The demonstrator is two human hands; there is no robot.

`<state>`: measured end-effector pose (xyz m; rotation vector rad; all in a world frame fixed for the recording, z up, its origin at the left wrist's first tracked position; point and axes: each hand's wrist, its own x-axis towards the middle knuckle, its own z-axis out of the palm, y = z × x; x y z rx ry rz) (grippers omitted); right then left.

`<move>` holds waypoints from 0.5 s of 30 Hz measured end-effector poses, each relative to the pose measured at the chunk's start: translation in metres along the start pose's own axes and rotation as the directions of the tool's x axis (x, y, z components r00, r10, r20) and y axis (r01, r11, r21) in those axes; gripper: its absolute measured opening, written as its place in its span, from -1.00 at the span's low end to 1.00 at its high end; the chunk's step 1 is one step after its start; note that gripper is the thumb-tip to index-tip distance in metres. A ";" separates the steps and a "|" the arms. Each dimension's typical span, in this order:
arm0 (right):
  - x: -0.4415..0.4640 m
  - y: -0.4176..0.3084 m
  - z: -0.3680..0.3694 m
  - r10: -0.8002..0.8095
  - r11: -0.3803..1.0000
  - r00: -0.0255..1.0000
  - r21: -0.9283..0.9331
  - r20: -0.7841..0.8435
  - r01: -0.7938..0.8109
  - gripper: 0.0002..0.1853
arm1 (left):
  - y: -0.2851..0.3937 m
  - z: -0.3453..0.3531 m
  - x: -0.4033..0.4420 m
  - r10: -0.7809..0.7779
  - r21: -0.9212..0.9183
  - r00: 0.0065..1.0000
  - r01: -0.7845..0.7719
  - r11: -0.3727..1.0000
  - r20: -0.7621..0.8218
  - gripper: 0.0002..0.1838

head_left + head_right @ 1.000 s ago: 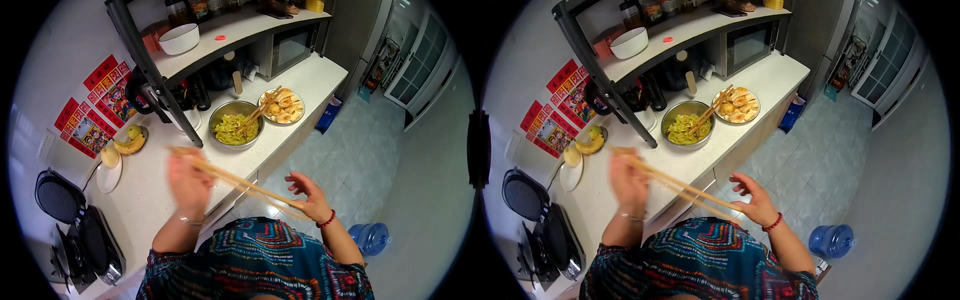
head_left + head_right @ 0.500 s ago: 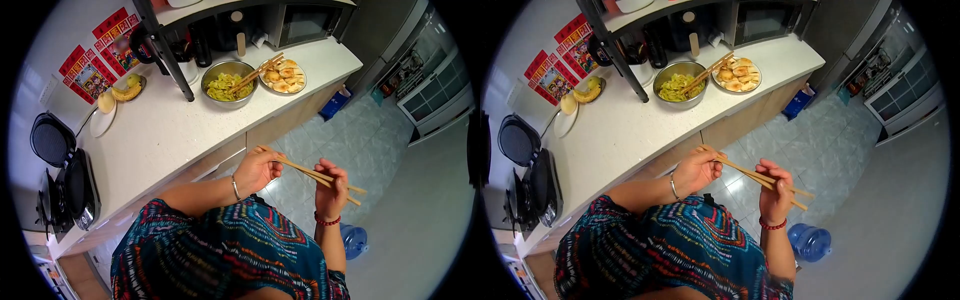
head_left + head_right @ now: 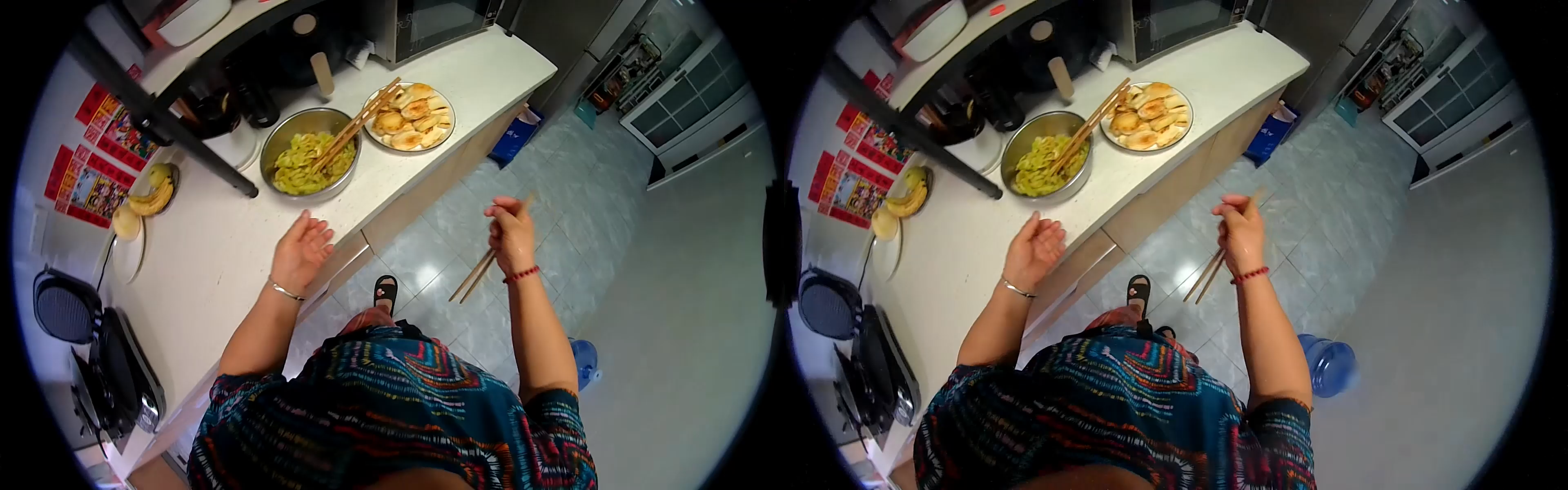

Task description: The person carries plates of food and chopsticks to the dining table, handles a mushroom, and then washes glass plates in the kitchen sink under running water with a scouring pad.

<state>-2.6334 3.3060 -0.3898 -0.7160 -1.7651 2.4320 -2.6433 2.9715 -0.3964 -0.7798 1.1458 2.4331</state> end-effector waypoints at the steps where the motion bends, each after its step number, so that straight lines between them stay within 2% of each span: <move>1: 0.037 -0.006 0.018 0.061 0.995 0.998 -0.077 0.015 -0.060 -0.81 | 0.017 0.009 0.027 -0.011 0.002 1.000 0.011 1.000 0.004 -0.78; 3: 0.114 -0.012 0.054 0.113 0.987 0.994 -0.115 0.010 -0.111 -0.80 | 0.048 0.026 0.081 0.080 -0.012 0.992 -0.081 0.997 -0.094 -0.76; 5: 0.197 -0.015 0.085 0.165 0.975 0.986 -0.152 0.003 -0.163 -0.78 | 0.073 0.039 0.134 0.069 -0.008 0.992 -0.070 0.997 -0.107 -0.74; 7: 0.278 -0.014 0.111 0.114 0.955 0.993 -0.273 -0.016 -0.114 -0.75 | 0.100 0.048 0.187 -0.011 0.079 0.995 0.019 0.997 -0.096 -0.64; 8: 0.317 -0.016 0.124 0.116 0.955 0.993 -0.271 -0.029 -0.120 -0.75 | 0.112 0.050 0.214 -0.037 0.114 0.998 0.044 0.993 -0.057 -0.57; 10: 0.389 -0.021 0.146 0.109 0.899 0.993 -0.422 -0.038 -0.115 -0.75 | 0.134 0.059 0.257 -0.078 0.144 0.995 0.086 0.986 -0.065 -0.58; 11: 0.421 -0.023 0.155 0.109 0.899 0.993 -0.421 -0.046 -0.119 -0.75 | 0.145 0.064 0.276 -0.107 0.168 0.991 0.118 0.979 -0.077 -0.56; 13: 0.481 -0.030 0.174 0.256 0.832 0.963 -0.528 0.090 -0.172 -0.76 | 0.166 0.073 0.310 -0.149 0.172 0.987 0.157 0.973 -0.055 -0.49; 15: 0.511 -0.052 0.200 0.248 0.779 0.968 -0.603 0.041 -0.174 -0.81 | 0.190 0.091 0.333 -0.190 0.181 0.980 0.197 0.963 -0.054 -0.48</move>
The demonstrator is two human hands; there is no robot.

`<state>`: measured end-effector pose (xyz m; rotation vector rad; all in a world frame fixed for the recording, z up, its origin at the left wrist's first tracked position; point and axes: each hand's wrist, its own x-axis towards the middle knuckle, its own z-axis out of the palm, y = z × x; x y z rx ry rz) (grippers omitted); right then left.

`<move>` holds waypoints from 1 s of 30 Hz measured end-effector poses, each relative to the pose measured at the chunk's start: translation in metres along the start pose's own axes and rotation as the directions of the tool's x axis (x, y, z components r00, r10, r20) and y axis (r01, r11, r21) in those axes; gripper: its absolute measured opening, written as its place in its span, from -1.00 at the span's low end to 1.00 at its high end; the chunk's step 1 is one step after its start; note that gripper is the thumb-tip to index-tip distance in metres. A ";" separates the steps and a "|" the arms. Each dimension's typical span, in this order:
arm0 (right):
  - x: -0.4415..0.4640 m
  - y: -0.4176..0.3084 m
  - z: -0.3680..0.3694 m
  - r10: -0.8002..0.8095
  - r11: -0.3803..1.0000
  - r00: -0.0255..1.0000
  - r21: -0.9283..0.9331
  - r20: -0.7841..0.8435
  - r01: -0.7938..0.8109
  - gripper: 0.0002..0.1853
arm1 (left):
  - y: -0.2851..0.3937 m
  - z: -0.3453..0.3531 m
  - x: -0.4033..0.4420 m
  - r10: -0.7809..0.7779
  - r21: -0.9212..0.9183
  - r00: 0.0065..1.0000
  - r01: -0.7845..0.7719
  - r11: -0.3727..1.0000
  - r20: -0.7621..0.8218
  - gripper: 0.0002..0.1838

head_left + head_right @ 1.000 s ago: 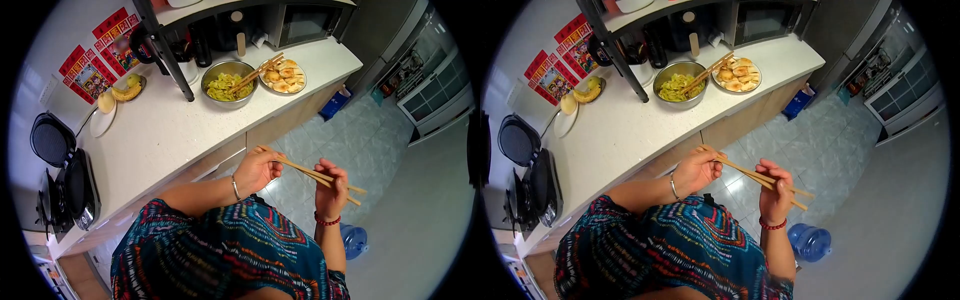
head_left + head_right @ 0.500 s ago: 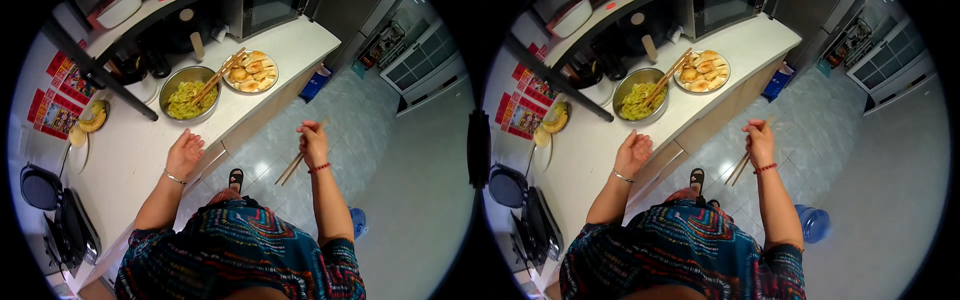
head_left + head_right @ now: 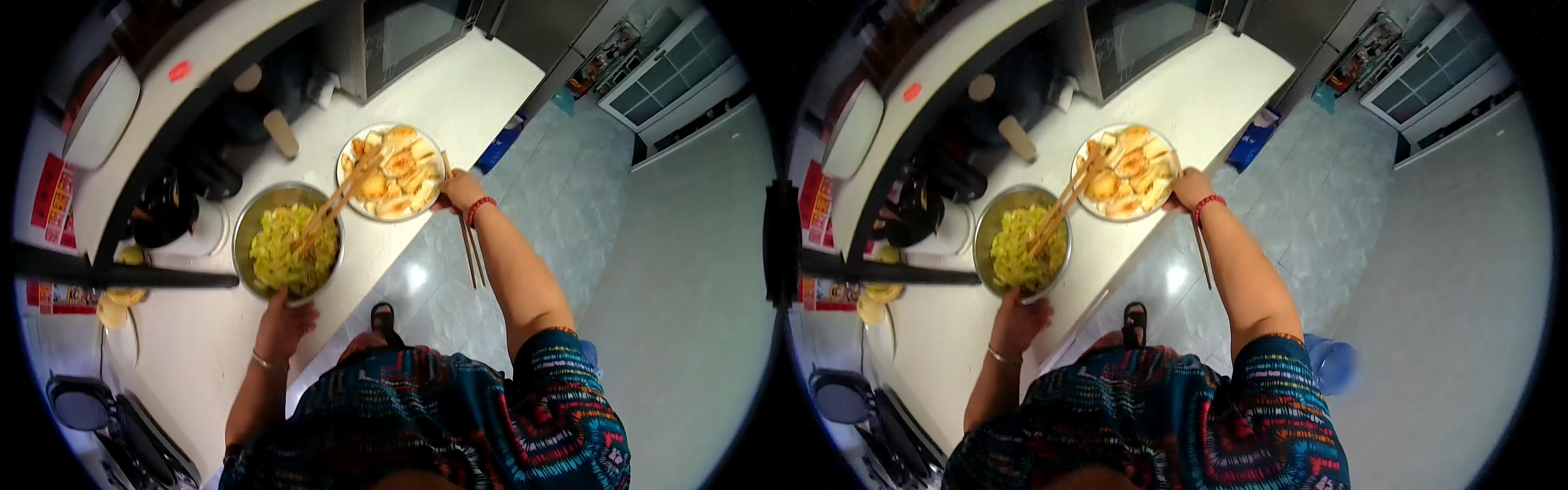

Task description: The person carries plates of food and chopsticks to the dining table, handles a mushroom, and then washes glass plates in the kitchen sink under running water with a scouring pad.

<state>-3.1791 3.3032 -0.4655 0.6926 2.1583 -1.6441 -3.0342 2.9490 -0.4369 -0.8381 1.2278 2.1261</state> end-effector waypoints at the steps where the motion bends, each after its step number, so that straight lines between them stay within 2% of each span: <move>1: 0.008 -0.017 -0.002 0.005 0.999 1.000 -0.053 0.027 -0.004 -0.81 | 0.013 -0.001 0.009 -0.041 -0.016 0.999 0.041 0.999 0.010 -0.48; 4: 0.029 -0.069 -0.029 0.042 0.989 0.989 -0.148 0.139 -0.021 -0.79 | 0.049 0.018 0.017 -0.079 -0.034 0.994 0.082 0.996 0.081 -0.46; 6: 0.035 -0.087 -0.039 -0.007 0.999 0.998 -0.051 0.062 0.010 -0.77 | 0.075 0.048 0.003 -0.152 -0.075 0.988 0.151 0.986 -0.016 -0.46; 9: 0.021 -0.114 -0.053 0.019 0.999 0.999 0.031 0.042 -0.021 -0.77 | 0.092 0.065 -0.009 -0.150 -0.032 0.989 0.150 0.988 0.006 -0.56; 10: 0.012 -0.120 -0.058 0.026 0.998 0.999 0.064 0.042 -0.028 -0.79 | 0.103 0.085 -0.022 -0.157 -0.066 0.986 0.153 0.986 -0.061 -0.62; 12: -0.002 -0.124 -0.074 0.071 0.996 0.996 0.043 0.060 -0.073 -0.81 | 0.109 0.104 -0.037 -0.072 0.052 0.996 0.074 0.996 -0.054 -0.63; 13: -0.010 -0.122 -0.084 0.075 0.995 0.994 0.067 0.085 -0.080 -0.82 | 0.104 0.105 -0.041 0.000 0.200 1.000 0.006 0.980 -0.031 -0.62; 14: -0.013 -0.121 -0.096 0.065 0.995 0.994 0.073 0.085 -0.071 -0.82 | 0.101 0.111 -0.043 0.009 0.206 1.000 -0.003 0.979 -0.029 -0.62; 16: -0.017 -0.117 -0.123 0.150 0.982 0.962 0.075 0.229 -0.171 -0.73 | 0.096 0.132 -0.047 0.199 0.539 0.976 -0.217 0.814 0.091 -0.67; 17: -0.023 -0.115 -0.135 0.169 0.972 0.951 0.114 0.260 -0.203 -0.74 | 0.095 0.144 -0.047 0.040 -0.037 0.999 -0.041 0.998 -0.031 -0.68; 18: -0.025 -0.110 -0.146 0.163 0.973 0.951 0.116 0.263 -0.199 -0.74 | 0.090 0.157 -0.052 0.046 -0.035 0.998 -0.048 0.998 -0.033 -0.68; 19: -0.027 -0.105 -0.158 0.120 0.965 0.952 0.192 0.281 -0.179 -0.75 | 0.084 0.172 -0.058 0.187 0.386 0.982 -0.179 0.905 0.017 -0.67; 20: -0.027 -0.097 -0.171 0.077 0.950 0.952 0.267 0.295 -0.160 -0.75 | 0.076 0.189 -0.062 0.290 0.726 0.950 -0.283 0.627 0.119 -0.66; 21: -0.025 -0.090 -0.185 0.043 0.947 0.960 0.296 0.278 -0.128 -0.76 | 0.067 0.204 -0.063 0.300 0.727 0.947 -0.285 0.624 0.114 -0.66; 22: -0.024 -0.082 -0.206 0.034 0.947 0.957 0.297 0.287 -0.122 -0.76 | 0.057 0.218 -0.062 0.268 0.484 0.963 -0.253 0.838 0.041 -0.66; 23: -0.023 -0.074 -0.232 0.032 0.933 0.956 0.335 0.293 -0.134 -0.76 | 0.045 0.237 -0.061 0.215 0.186 0.976 -0.209 0.960 -0.014 -0.66; 24: -0.021 -0.066 -0.262 0.030 0.917 0.954 0.371 0.299 -0.145 -0.77 | 0.032 0.264 -0.060 0.226 0.187 0.974 -0.218 0.958 -0.020 -0.66; 26: -0.017 -0.045 -0.340 0.018 0.907 0.959 0.399 0.282 -0.135 -0.79 | -0.002 0.326 -0.058 0.154 -0.004 0.981 -0.156 0.988 -0.118 -0.59; 28: -0.019 -0.022 -0.441 -0.005 0.890 0.974 0.445 0.228 -0.099 -0.82 | -0.049 0.392 -0.051 0.128 -0.006 0.980 -0.130 0.992 -0.154 -0.61; 30: -0.018 0.018 -0.560 -0.012 0.865 0.980 0.494 0.199 -0.090 -0.84 | -0.115 0.485 -0.046 0.175 0.019 0.976 -0.174 0.985 -0.131 -0.62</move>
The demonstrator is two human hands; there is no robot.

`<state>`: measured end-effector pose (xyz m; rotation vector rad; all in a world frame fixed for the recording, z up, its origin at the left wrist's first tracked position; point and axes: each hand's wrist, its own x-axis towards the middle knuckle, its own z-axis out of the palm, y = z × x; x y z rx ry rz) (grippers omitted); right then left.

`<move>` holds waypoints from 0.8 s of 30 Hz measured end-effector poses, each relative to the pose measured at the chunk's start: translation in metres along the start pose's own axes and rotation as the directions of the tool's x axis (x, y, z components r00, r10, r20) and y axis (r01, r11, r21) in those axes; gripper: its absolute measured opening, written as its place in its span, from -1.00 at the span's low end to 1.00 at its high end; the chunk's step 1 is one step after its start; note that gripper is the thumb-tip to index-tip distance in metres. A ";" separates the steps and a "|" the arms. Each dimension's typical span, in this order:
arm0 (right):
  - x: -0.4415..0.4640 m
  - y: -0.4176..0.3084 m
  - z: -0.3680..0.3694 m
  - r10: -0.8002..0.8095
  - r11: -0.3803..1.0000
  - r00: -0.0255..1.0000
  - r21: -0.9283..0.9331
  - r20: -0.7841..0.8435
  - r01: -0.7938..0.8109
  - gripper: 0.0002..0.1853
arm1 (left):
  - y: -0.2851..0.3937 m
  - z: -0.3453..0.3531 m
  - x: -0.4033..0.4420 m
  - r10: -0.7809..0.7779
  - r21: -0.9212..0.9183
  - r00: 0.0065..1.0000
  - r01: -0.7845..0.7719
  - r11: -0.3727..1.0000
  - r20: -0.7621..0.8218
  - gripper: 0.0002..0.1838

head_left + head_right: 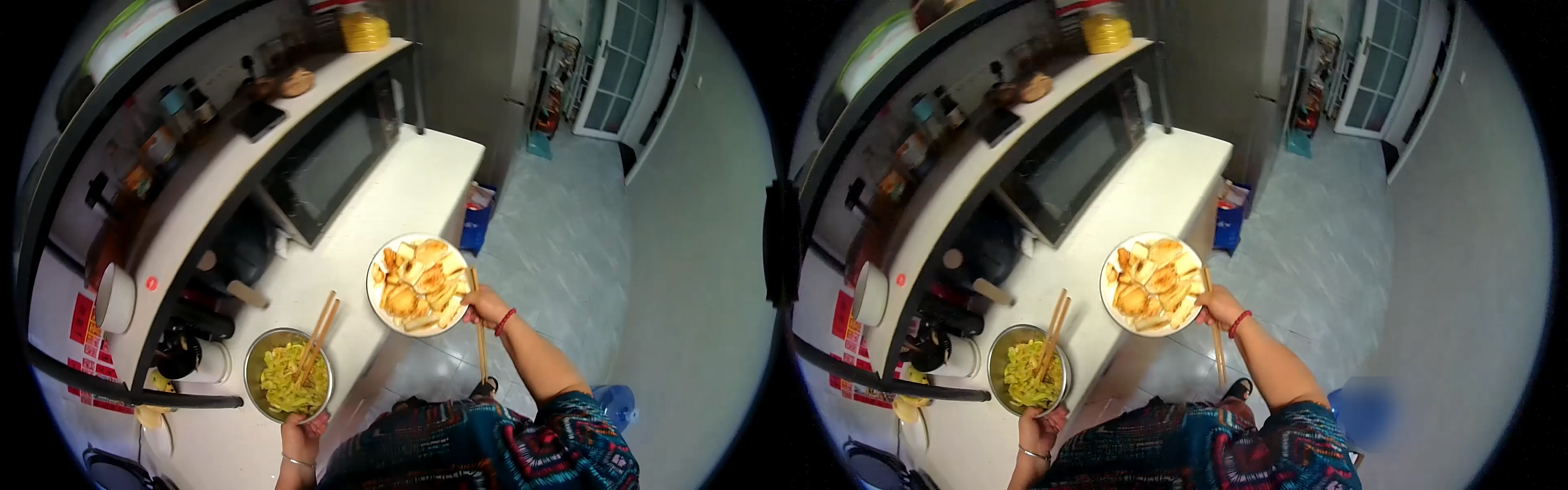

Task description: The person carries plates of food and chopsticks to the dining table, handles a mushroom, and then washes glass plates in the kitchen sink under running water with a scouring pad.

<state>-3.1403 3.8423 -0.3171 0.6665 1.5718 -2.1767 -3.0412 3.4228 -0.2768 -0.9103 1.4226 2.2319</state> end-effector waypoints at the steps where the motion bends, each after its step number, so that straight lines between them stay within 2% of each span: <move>1: -0.015 -0.014 -0.068 -0.030 0.999 0.999 0.013 -0.030 0.031 -0.84 | -0.041 0.048 0.001 0.022 -0.064 1.000 -0.023 0.998 -0.015 -0.63; 5: -0.066 -0.059 -0.340 -0.098 0.992 0.985 0.068 -0.142 0.109 -0.81 | -0.169 0.263 -0.018 -0.045 0.033 0.998 0.046 0.998 -0.032 -0.59; 6: -0.080 -0.067 -0.408 -0.161 0.978 0.973 0.102 -0.165 0.180 -0.80 | -0.201 0.318 -0.022 -0.065 0.059 0.998 0.066 0.996 -0.016 -0.59; 8: -0.118 -0.077 -0.534 -0.177 0.966 0.956 0.145 -0.234 0.215 -0.81 | -0.263 0.425 -0.031 -0.077 0.059 0.993 0.072 0.996 0.091 -0.57; 10: -0.144 -0.085 -0.643 -0.184 0.952 0.937 0.184 -0.297 0.245 -0.81 | -0.312 0.524 -0.038 -0.109 0.105 0.989 0.099 0.990 0.096 -0.56; 12: -0.162 -0.106 -0.744 -0.187 0.938 0.916 0.213 -0.355 0.274 -0.81 | -0.347 0.625 -0.031 -0.153 0.121 0.971 0.132 0.984 0.182 -0.56; 14: -0.167 -0.129 -0.835 -0.215 0.889 0.862 0.273 -0.460 0.368 -0.82 | -0.376 0.724 -0.011 -0.185 0.155 0.953 0.150 0.976 0.239 -0.56; 18: -0.129 -0.181 -1.008 -0.242 0.816 0.802 0.333 -0.547 0.473 -0.80 | -0.419 0.920 0.064 -0.266 0.264 0.930 0.198 0.944 0.254 -0.56; 19: -0.110 -0.202 -1.047 -0.181 0.799 0.789 0.381 -0.587 0.466 -0.83 | -0.426 0.974 0.091 -0.266 0.317 0.925 0.174 0.932 0.272 -0.56; 20: -0.085 -0.218 -1.086 -0.184 0.798 0.778 0.371 -0.600 0.475 -0.83 | -0.432 1.025 0.125 -0.265 0.369 0.919 0.147 0.918 0.292 -0.56; 23: 0.007 -0.277 -1.209 -0.123 0.751 0.664 0.369 -0.737 0.548 -0.89 | -0.442 1.192 0.237 -0.320 0.446 0.871 0.134 0.885 0.373 -0.57; 24: 0.034 -0.316 -1.253 -0.084 0.730 0.614 0.372 -0.785 0.574 -0.90 | -0.442 1.260 0.272 -0.328 0.448 0.862 0.136 0.884 0.386 -0.57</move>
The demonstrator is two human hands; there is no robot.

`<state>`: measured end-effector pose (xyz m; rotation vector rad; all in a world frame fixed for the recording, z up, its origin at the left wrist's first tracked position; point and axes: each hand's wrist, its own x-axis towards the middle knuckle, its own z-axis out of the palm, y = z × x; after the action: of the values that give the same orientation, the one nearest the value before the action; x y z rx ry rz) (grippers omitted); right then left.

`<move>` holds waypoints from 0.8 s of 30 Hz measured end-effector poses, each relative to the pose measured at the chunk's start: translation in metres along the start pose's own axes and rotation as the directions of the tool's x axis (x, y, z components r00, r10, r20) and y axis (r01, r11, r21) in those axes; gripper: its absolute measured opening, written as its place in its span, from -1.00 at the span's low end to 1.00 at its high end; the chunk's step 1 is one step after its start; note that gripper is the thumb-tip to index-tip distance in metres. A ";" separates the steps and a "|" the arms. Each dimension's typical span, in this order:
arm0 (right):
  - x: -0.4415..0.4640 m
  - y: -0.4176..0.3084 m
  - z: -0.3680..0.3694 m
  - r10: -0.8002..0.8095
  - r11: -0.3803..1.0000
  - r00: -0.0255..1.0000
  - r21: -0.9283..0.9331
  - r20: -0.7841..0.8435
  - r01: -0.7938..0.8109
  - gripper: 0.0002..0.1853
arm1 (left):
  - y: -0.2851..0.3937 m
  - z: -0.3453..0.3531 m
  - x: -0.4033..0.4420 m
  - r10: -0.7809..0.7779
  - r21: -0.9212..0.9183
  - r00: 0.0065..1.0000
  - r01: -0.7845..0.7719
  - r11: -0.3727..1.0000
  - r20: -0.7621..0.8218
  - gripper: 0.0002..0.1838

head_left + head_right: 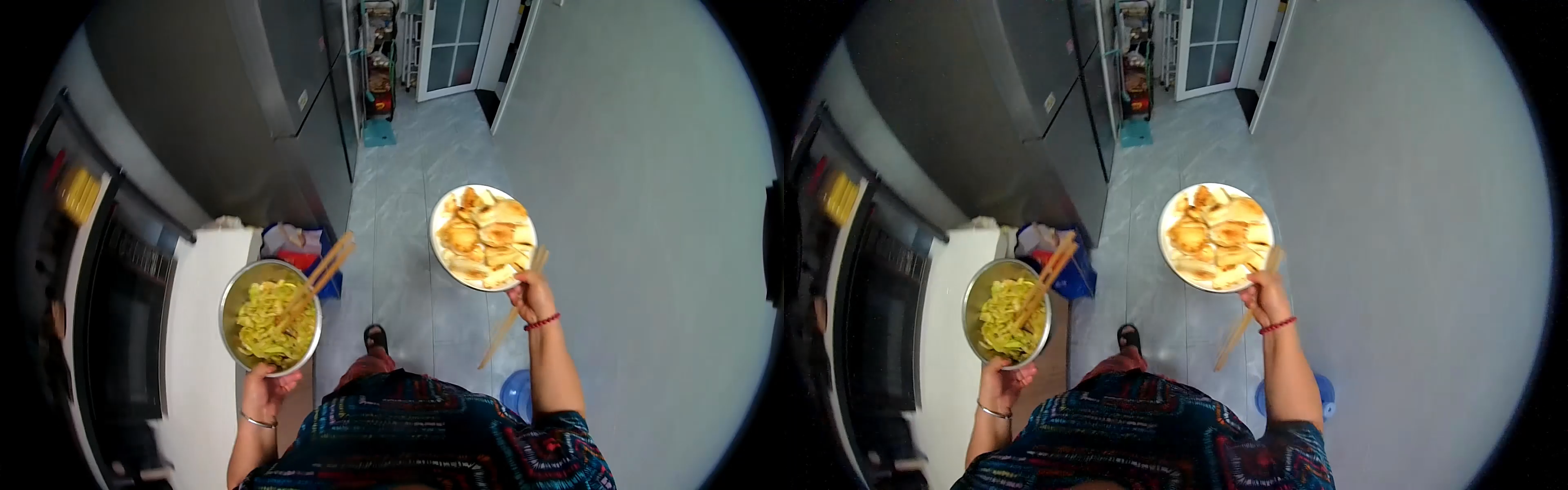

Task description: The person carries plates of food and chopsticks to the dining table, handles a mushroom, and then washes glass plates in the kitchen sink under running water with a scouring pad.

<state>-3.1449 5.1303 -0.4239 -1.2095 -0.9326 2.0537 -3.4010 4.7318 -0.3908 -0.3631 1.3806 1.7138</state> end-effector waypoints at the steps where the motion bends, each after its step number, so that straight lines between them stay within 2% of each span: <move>1: 0.052 -0.040 0.027 -0.034 0.999 0.998 -0.023 -0.049 0.033 -0.90 | 0.043 0.047 0.057 0.025 0.044 0.999 -0.027 0.999 0.045 -0.54; 2: 0.102 -0.083 0.056 -0.069 0.997 0.993 -0.047 -0.098 0.065 -0.90 | 0.091 0.093 0.113 0.049 0.086 0.995 -0.056 0.995 0.091 -0.50; 4: 0.198 -0.146 0.106 -0.157 0.974 0.966 0.128 -0.203 0.185 -0.88 | 0.183 0.176 0.217 -0.008 0.130 0.991 -0.010 0.991 0.134 -0.47; 5: 0.248 -0.176 0.104 -0.082 0.987 0.972 0.115 -0.218 0.109 -0.86 | 0.219 0.226 0.263 -0.035 0.145 0.985 0.010 0.989 0.167 -0.47; 6: 0.292 -0.216 0.119 -0.094 0.991 0.946 0.061 -0.310 0.118 -0.86 | 0.253 0.274 0.310 -0.062 0.160 0.978 0.030 0.987 0.199 -0.46; 7: 0.340 -0.251 0.130 -0.111 0.989 0.935 0.060 -0.337 0.139 -0.86 | 0.284 0.320 0.364 -0.099 0.156 0.952 0.056 0.986 0.289 -0.45; 10: 0.495 -0.347 0.141 -0.177 0.976 0.904 0.046 -0.389 0.211 -0.84 | 0.356 0.482 0.512 -0.124 0.248 0.946 0.048 0.967 0.298 -0.47; 12: 0.607 -0.411 0.130 -0.154 0.976 0.881 0.070 -0.447 0.206 -0.83 | 0.393 0.598 0.605 -0.109 0.275 0.948 0.023 0.961 0.298 -0.48; 14: 0.717 -0.481 0.128 -0.148 0.975 0.871 0.079 -0.468 0.208 -0.83 | 0.422 0.712 0.700 -0.181 0.212 0.895 0.100 0.972 0.408 -0.49; 16: 0.844 -0.549 0.108 -0.141 0.977 0.869 0.074 -0.475 0.199 -0.83 | 0.442 0.827 0.787 -0.194 0.220 0.905 0.115 0.969 0.378 -0.46; 18: 0.972 -0.624 0.091 -0.181 0.971 0.862 0.051 -0.474 0.232 -0.83 | 0.459 0.941 0.873 -0.211 0.141 0.915 0.172 0.975 0.344 -0.46; 20: 1.100 -0.706 0.070 -0.218 0.970 0.867 0.003 -0.447 0.245 -0.83 | 0.467 1.048 0.957 -0.181 0.159 0.925 0.134 0.978 0.333 -0.46; 23: 1.284 -0.832 0.048 -0.210 0.974 0.910 0.007 -0.357 0.227 -0.84 | 0.490 1.206 1.058 -0.206 0.079 0.945 0.192 0.978 0.253 -0.50; 24: 1.353 -0.875 0.061 -0.223 0.970 0.921 0.019 -0.319 0.242 -0.85 | 0.512 1.259 1.094 -0.179 0.123 0.959 0.155 0.980 0.218 -0.51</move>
<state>-3.6654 6.6553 -0.3766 -1.2812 -0.8134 1.6313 -4.0572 6.3489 -0.3925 -0.2097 1.2301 1.4876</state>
